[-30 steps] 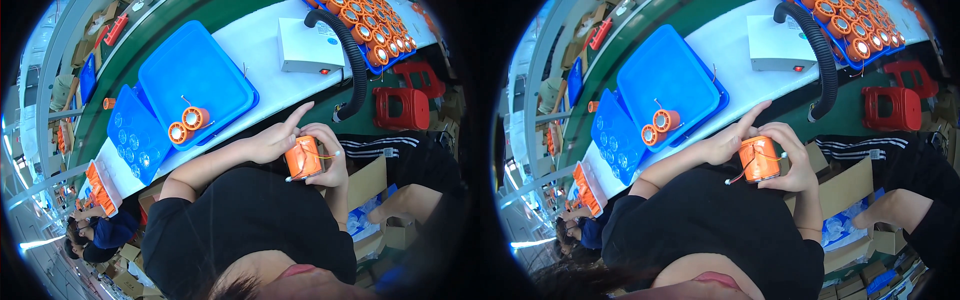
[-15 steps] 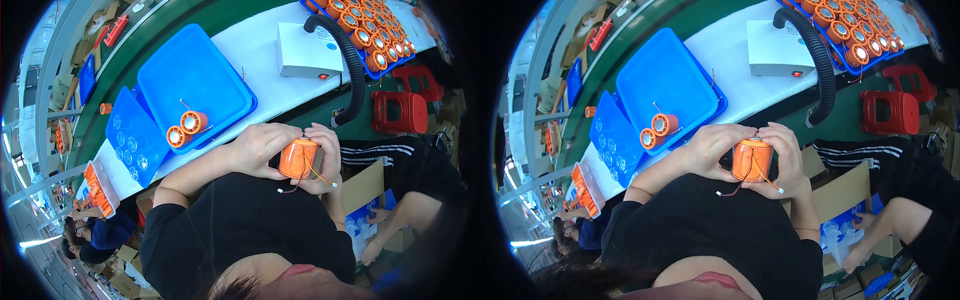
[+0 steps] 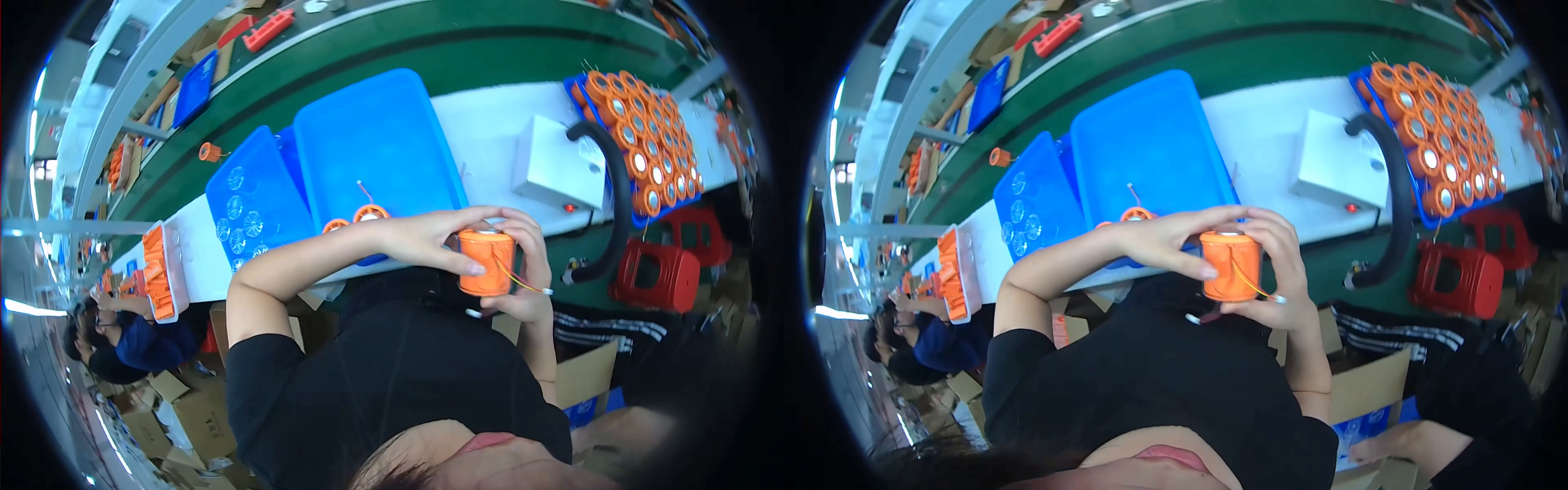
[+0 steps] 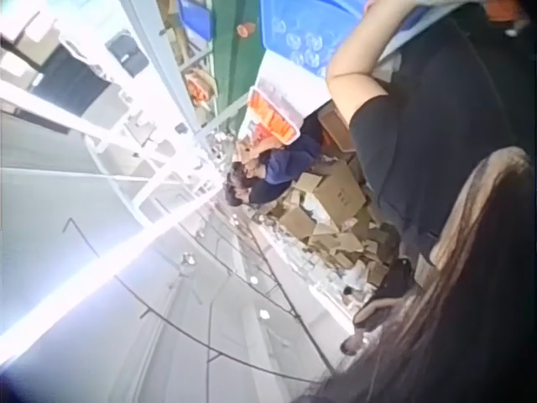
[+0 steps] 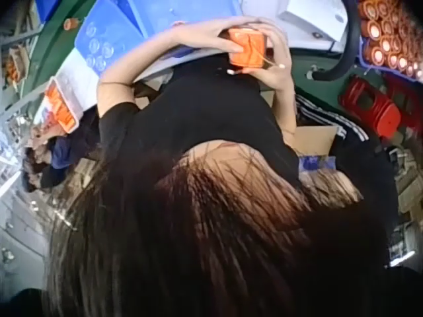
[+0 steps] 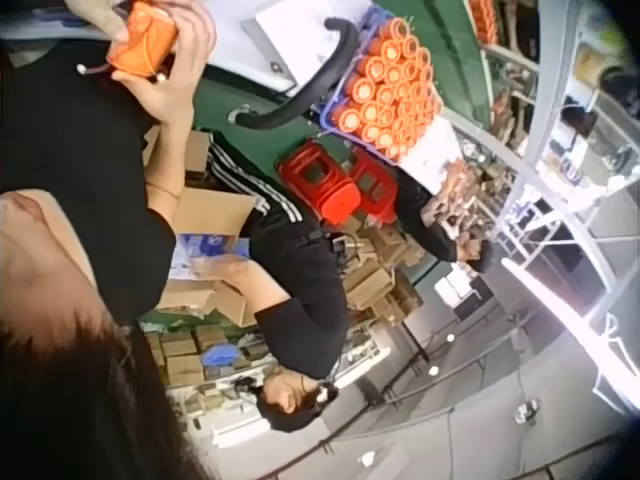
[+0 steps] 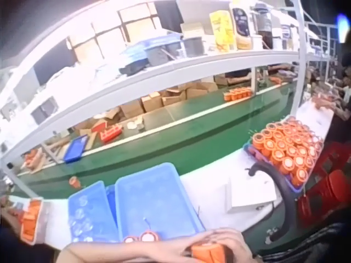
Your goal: The person assembles orange electrical components into clear plastic housings by hand, taking the components from blue trays and inserting them into the housings on a factory production line.
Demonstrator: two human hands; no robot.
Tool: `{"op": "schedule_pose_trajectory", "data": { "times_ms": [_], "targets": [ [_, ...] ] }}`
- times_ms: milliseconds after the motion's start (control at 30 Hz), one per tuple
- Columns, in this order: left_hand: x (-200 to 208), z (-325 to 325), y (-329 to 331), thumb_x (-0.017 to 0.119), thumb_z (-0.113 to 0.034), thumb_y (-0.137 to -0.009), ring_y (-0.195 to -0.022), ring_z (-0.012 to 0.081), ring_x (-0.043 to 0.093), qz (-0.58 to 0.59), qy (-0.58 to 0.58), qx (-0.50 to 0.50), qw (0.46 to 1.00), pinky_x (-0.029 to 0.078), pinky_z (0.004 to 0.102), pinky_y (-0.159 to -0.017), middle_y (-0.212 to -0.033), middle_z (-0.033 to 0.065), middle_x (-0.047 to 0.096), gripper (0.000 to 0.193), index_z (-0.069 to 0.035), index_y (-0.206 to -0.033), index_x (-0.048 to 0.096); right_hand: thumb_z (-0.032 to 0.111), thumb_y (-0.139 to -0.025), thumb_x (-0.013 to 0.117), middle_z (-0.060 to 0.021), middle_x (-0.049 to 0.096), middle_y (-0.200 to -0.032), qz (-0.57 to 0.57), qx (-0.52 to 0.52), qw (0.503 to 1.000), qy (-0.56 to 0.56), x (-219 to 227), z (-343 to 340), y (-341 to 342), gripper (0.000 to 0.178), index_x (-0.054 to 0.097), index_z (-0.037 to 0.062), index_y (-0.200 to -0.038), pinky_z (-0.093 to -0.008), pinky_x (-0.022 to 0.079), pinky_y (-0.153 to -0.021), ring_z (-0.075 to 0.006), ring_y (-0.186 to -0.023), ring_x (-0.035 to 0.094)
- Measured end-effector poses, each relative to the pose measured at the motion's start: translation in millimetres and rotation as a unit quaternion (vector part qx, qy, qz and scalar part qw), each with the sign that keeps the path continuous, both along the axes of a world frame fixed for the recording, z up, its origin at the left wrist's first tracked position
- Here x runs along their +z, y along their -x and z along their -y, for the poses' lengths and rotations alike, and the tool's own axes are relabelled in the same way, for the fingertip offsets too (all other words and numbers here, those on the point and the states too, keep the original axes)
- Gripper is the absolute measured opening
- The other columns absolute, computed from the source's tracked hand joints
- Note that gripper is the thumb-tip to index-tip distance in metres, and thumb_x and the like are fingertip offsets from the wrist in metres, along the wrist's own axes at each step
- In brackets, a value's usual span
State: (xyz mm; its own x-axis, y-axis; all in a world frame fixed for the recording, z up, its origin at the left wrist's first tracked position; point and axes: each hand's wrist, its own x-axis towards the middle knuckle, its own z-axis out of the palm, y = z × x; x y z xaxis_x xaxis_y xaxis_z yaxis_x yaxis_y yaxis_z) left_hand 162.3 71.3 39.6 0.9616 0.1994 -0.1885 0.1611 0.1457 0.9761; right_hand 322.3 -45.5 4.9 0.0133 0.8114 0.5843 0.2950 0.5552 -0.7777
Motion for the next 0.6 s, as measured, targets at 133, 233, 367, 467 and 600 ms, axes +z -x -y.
{"op": "schedule_pose_trajectory", "data": {
  "times_ms": [133,233,367,467,600],
  "targets": [
    [-2,-74,31,0.07,-0.03,-0.066,-0.103,0.0225,0.047,-0.015,-0.197,0.106,0.975,0.039,0.0311,-0.086,-0.108,0.0141,0.05,0.068,-0.001,-0.119,0.039,0.029,-0.062,0.072,-0.0168,0.046,-0.111,0.113,-0.087,0.989,0.033,12,-58,29,0.072,0.038,-0.0018,-0.117,-0.0408,0.031,-0.091,-0.0324,-0.106,0.043],
    [6,-160,62,0.07,-0.035,-0.063,-0.091,0.0256,0.054,0.002,-0.518,0.238,0.822,0.045,0.0327,-0.075,-0.095,0.014,0.054,0.061,-0.003,-0.11,0.047,0.011,-0.068,0.062,-0.0162,0.046,-0.114,0.075,-0.194,0.966,0.152,-18,-73,30,0.061,0.035,-0.0022,-0.121,-0.0371,0.032,-0.09,-0.0278,-0.107,0.043],
    [-22,-292,113,0.07,-0.037,-0.061,-0.082,0.0311,0.055,-0.159,-0.632,0.383,0.654,0.047,0.036,-0.068,-0.099,0.0155,0.05,0.06,-0.006,-0.106,0.044,0.003,-0.075,0.052,-0.0156,0.046,-0.111,-0.076,-0.257,0.936,0.229,-46,-68,49,0.049,0.035,-0.0018,-0.121,-0.0321,0.037,-0.084,-0.0222,-0.102,0.046],
    [-94,-370,143,0.069,-0.039,-0.061,-0.083,0.029,0.056,-0.31,-0.58,0.427,0.621,0.047,0.0354,-0.067,-0.098,0.0147,0.049,0.062,-0.007,-0.107,0.042,0.002,-0.079,0.047,-0.0141,0.048,-0.106,-0.086,-0.306,0.911,0.262,-59,-61,58,0.043,0.035,-0.0013,-0.12,-0.029,0.04,-0.078,-0.0201,-0.098,0.047],
    [-150,-401,192,0.07,-0.039,-0.061,-0.089,0.0295,0.055,-0.455,-0.501,0.378,0.631,0.047,0.0377,-0.071,-0.105,0.0161,0.047,0.07,-0.005,-0.113,0.037,0.005,-0.082,0.046,-0.0119,0.05,-0.102,-0.116,-0.316,0.902,0.27,-56,-63,71,0.04,0.035,0.0,-0.12,-0.0286,0.041,-0.075,-0.0181,-0.093,0.048]
  ]
}}
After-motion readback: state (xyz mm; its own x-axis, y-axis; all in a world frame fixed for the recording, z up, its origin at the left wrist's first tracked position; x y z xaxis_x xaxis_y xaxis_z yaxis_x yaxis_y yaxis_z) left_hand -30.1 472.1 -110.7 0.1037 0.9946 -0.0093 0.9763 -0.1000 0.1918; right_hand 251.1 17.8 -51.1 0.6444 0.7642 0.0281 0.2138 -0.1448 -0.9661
